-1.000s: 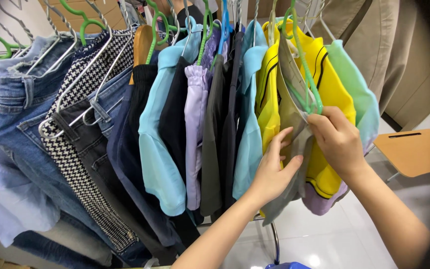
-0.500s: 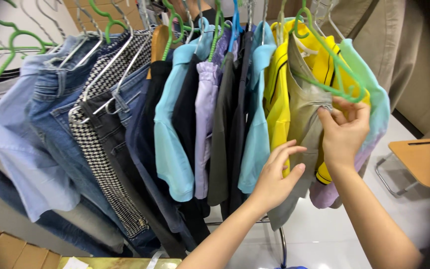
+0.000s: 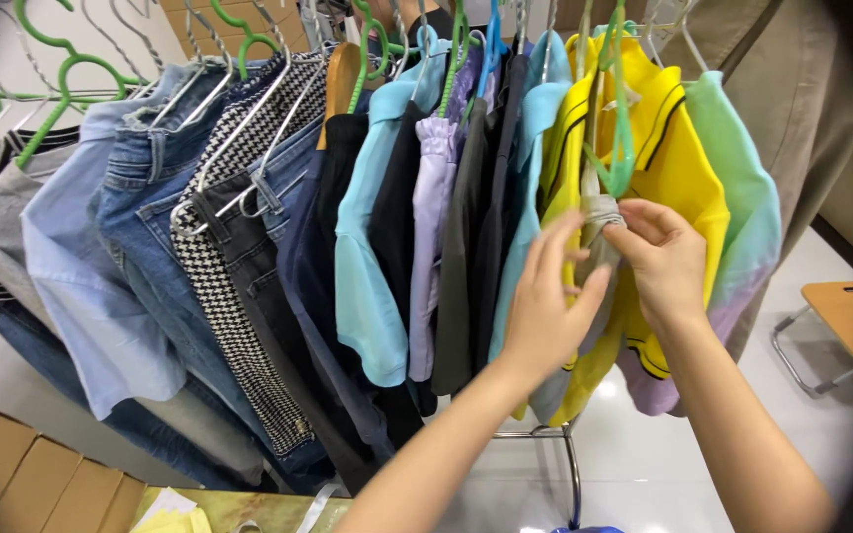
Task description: The person takes a gray t-shirt, a yellow t-shirt, and a light blue t-shirt from a clothing rack one by one. They lay each shirt on a table, fold it neatly, and roll it into a compact bundle, placing the finished rolls on the table.
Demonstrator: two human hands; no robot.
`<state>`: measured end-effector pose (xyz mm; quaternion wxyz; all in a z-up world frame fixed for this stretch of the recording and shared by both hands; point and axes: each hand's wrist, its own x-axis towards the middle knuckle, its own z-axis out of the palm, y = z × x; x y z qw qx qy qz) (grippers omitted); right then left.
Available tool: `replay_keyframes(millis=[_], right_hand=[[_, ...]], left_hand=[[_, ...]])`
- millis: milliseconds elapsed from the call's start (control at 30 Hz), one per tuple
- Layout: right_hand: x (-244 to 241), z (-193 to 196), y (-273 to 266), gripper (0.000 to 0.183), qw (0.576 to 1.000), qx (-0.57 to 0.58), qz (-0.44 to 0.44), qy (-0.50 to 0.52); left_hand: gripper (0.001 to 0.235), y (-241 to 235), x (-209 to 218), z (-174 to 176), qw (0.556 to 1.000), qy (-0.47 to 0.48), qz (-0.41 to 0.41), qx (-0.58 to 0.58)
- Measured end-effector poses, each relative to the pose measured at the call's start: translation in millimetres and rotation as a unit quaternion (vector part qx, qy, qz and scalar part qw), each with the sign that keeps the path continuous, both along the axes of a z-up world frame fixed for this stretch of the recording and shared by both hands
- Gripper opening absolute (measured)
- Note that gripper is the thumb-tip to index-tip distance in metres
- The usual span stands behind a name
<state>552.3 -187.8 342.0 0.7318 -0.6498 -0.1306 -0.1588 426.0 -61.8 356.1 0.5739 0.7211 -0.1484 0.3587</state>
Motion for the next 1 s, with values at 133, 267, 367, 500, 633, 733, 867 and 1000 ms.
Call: replay_keyframes(millis=[133,267,367,500,633,733,867,1000], right_hand=[[8,-7,-8,0.069,0.995,0.069,0.037,0.061],[-4,13,-8,0.047,0.994,0.076,0.053,0.063],[4,13,-18,0.047,0.995,0.069,0.051,0.051],[11,14,-31,0.044,0.994,0.07,0.039,0.074],[16,14,-45,0.041,0.993,0.067,0.029,0.093],[17,12,-49,0.039,0.991,0.067,0.022,0.115],[14,13,-52,0.038,0.988,0.067,0.004,0.136],[31,-8,-56,0.039,0.995,0.034,0.011,0.092]], left_hand=[[0.066,-5,49,38,0.986,-0.077,0.07,0.13],[0.044,-8,92,41,0.989,-0.034,0.01,0.147],[0.023,-15,98,43,0.973,-0.051,-0.021,0.224],[0.037,-23,77,62,0.947,-0.074,-0.022,0.313],[0.049,-30,99,59,0.932,-0.041,-0.046,0.357],[0.059,-22,128,76,0.913,-0.131,-0.056,0.382],[0.061,-7,129,152,0.929,-0.181,0.004,0.322],[0.035,-10,92,222,0.942,-0.273,-0.02,0.194]])
